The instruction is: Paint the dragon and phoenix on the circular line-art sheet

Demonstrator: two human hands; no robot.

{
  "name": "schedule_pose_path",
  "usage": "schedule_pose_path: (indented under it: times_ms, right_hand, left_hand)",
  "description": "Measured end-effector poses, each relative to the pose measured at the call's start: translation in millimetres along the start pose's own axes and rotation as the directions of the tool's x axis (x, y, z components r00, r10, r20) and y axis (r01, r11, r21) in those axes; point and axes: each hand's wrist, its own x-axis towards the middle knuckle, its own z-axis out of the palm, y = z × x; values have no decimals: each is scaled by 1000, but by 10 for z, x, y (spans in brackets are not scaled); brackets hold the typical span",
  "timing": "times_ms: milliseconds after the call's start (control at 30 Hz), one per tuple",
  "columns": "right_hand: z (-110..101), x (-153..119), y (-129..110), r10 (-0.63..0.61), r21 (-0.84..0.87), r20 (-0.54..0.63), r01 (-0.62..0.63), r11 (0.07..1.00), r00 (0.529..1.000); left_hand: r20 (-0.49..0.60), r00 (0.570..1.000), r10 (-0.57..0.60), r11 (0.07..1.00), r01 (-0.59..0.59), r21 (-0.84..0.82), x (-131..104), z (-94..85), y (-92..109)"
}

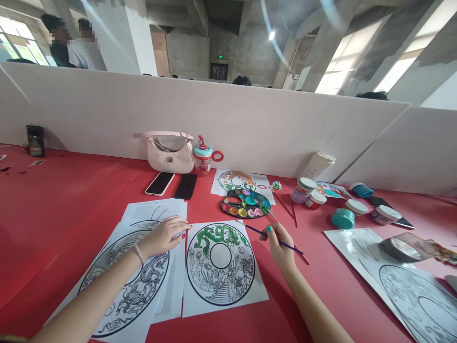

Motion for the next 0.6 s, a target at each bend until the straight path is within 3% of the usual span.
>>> schedule_pose_path:
  times_ms: [200, 600]
  right_hand:
    - [-28, -34, -124, 13, 49, 31, -14, 999, 999]
    - [-37, -57, -118, -23, -2, 91, 23, 1000, 996]
  left_hand:
    - [-5, 1000, 6, 1000, -6, 4, 8, -12, 14]
    - [29, 999, 46, 999, -45, -30, 35, -61, 44]
